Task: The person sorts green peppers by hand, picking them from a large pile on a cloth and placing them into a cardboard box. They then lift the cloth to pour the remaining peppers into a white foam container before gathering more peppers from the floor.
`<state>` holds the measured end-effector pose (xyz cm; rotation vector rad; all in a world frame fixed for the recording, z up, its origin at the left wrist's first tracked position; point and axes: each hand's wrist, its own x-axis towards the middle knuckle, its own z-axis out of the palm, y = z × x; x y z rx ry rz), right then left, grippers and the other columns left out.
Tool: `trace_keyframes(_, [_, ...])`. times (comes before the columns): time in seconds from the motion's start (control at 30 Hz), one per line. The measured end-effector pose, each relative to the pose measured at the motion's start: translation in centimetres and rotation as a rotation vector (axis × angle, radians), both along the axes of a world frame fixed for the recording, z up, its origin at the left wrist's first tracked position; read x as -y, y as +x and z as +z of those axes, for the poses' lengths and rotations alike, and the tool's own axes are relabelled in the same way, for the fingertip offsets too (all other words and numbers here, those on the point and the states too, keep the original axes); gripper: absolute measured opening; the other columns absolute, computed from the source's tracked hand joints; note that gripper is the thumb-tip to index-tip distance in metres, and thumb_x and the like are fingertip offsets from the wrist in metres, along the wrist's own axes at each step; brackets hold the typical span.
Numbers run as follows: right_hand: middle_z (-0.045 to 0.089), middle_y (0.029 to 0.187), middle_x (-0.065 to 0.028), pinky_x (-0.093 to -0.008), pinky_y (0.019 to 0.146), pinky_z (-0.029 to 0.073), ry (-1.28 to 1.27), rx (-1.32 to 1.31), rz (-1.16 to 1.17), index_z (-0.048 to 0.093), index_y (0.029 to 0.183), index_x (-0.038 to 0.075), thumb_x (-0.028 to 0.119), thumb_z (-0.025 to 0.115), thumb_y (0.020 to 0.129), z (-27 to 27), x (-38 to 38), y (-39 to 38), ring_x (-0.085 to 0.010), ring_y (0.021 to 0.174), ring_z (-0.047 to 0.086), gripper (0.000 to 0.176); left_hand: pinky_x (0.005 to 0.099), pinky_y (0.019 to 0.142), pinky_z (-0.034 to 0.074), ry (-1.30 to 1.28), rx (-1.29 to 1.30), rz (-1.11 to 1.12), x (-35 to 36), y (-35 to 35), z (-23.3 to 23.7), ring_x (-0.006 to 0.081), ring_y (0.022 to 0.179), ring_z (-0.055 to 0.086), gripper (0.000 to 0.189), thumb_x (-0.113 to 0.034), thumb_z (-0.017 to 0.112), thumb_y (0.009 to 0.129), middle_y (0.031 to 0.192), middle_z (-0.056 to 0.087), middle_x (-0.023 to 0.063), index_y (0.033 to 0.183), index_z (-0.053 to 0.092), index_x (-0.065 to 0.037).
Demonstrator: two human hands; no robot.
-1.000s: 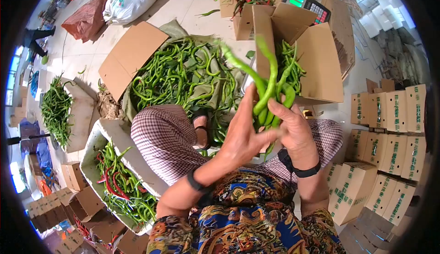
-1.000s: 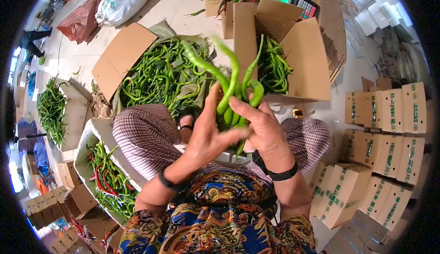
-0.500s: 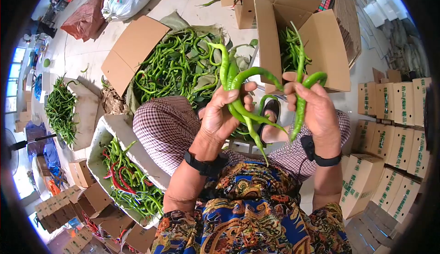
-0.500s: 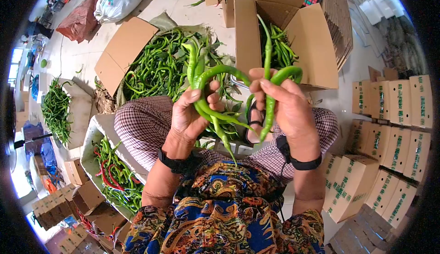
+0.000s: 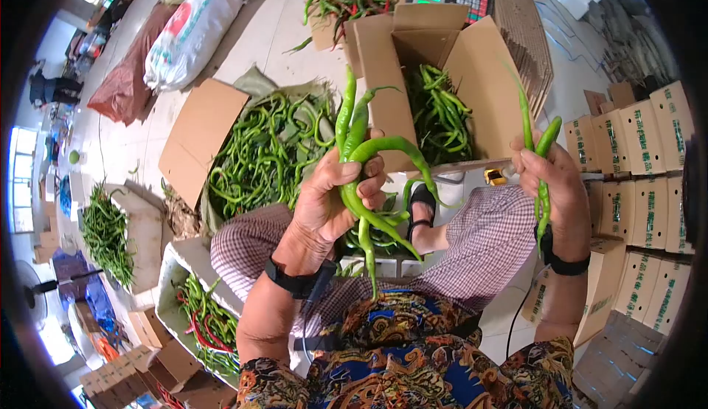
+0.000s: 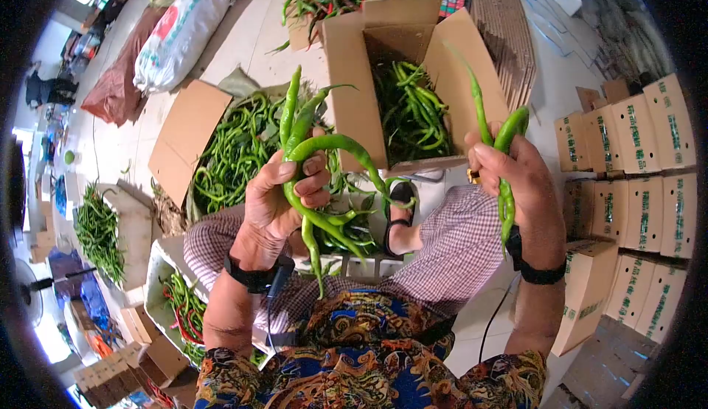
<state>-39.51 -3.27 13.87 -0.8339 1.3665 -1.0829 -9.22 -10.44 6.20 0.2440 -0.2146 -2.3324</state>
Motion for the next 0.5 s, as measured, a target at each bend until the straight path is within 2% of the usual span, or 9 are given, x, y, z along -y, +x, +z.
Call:
trace_keyframes(0.13, [0.057, 0.083, -0.0065, -0.0200, 0.056, 0.038, 0.089, -0.053, -0.027, 0.056, 0.110, -0.005, 0.019, 0.060, 0.090, -0.8, -0.2, -2.8, -0.0062, 0.062, 0.046, 0.031, 0.0268, 0.053, 0.046, -0.063, 0.084, -0.127, 4.1, -3.8, 2.6, 0.0151, 0.065, 0.048, 0.064, -0.005, 0.060, 0.083, 0.092, 0.049, 0.0122, 0.140, 0.033, 0.004])
trace_keyframes(0.17, [0.057, 0.083, -0.0065, -0.0200, 0.056, 0.038, 0.090, -0.050, -0.037, 0.056, 0.110, -0.005, 0.019, 0.060, 0.090, -1.2, 0.0, -3.6, -0.0062, 0.062, 0.046, 0.031, 0.0303, 0.058, 0.054, -0.115, 0.018, -0.180, 5.7, -4.9, 2.4, 0.0176, 0.070, 0.057, 0.053, -0.006, 0.058, 0.086, 0.097, 0.051, 0.0135, 0.135, 0.038, 0.003])
trace_keyframes(0.23, [0.057, 0.083, -0.0058, -0.0198, 0.056, 0.038, 0.137, -0.043, -0.057, 0.056, 0.112, -0.005, 0.018, 0.060, 0.091, -2.2, 0.6, -4.9, -0.0064, 0.063, 0.048, 0.031, 0.0327, 0.060, 0.056, -0.126, 0.072, -0.188, 8.7, -7.5, 2.1, 0.0203, 0.072, 0.060, 0.045, -0.007, 0.057, 0.089, 0.097, 0.054, 0.0145, 0.130, 0.041, 0.002])
trace_keyframes(0.3, [0.055, 0.082, -0.0040, -0.0182, 0.055, 0.036, 0.152, -0.032, -0.111, 0.055, 0.113, -0.004, 0.017, 0.059, 0.091, -2.5, 1.4, -5.4, -0.0051, 0.062, 0.046, 0.030, 0.0322, 0.071, 0.056, -0.342, 0.434, -0.090, 12.5, -10.7, 1.7, 0.0232, 0.086, 0.062, 0.033, -0.013, 0.058, 0.092, 0.102, 0.057, 0.0155, 0.118, 0.046, 0.003])
trace_keyframes(0.37, [0.053, 0.080, -0.0021, -0.0166, 0.054, 0.034, 0.152, -0.024, -0.157, 0.055, 0.113, -0.002, 0.015, 0.058, 0.090, -2.5, 2.7, -5.7, -0.0037, 0.061, 0.044, 0.029, 0.0299, 0.084, 0.050, -0.455, 0.795, -0.025, 16.4, -10.5, -3.2, 0.0192, 0.102, 0.059, 0.056, -0.018, 0.062, 0.093, 0.112, 0.060, 0.0106, 0.139, 0.038, 0.002])
trace_keyframes(0.4, [0.053, 0.080, -0.0021, -0.0175, 0.056, 0.036, 0.177, -0.030, -0.134, 0.054, 0.115, -0.003, 0.015, 0.057, 0.091, -2.1, 3.1, -5.7, -0.0043, 0.062, 0.045, 0.031, 0.0299, 0.084, 0.050, -0.453, 0.794, -0.031, 16.7, -10.2, -3.5, 0.0192, 0.102, 0.059, 0.056, -0.018, 0.062, 0.093, 0.112, 0.060, 0.0106, 0.139, 0.038, 0.002])
trace_keyframes(0.47, [0.053, 0.081, -0.0021, -0.0184, 0.059, 0.037, 0.209, -0.029, -0.116, 0.054, 0.116, -0.004, 0.015, 0.057, 0.091, -2.8, 3.8, -6.3, -0.0048, 0.063, 0.045, 0.032, 0.0297, 0.088, 0.047, -0.548, 1.001, 0.065, 16.2, -8.8, -4.1, 0.0174, 0.099, 0.060, 0.053, -0.023, 0.062, 0.094, 0.113, 0.060, 0.0102, 0.135, 0.043, 0.003])
trace_keyframes(0.5, [0.054, 0.082, -0.0027, -0.0200, 0.063, 0.039, 0.173, -0.084, -0.010, 0.053, 0.118, -0.005, 0.014, 0.056, 0.092, -3.7, 4.5, -7.0, -0.0060, 0.065, 0.047, 0.033, 0.0297, 0.088, 0.047, -0.544, 1.006, 0.062, 16.0, -7.8, -3.5, 0.0174, 0.099, 0.060, 0.053, -0.023, 0.062, 0.094, 0.113, 0.060, 0.0102, 0.135, 0.043, 0.003])
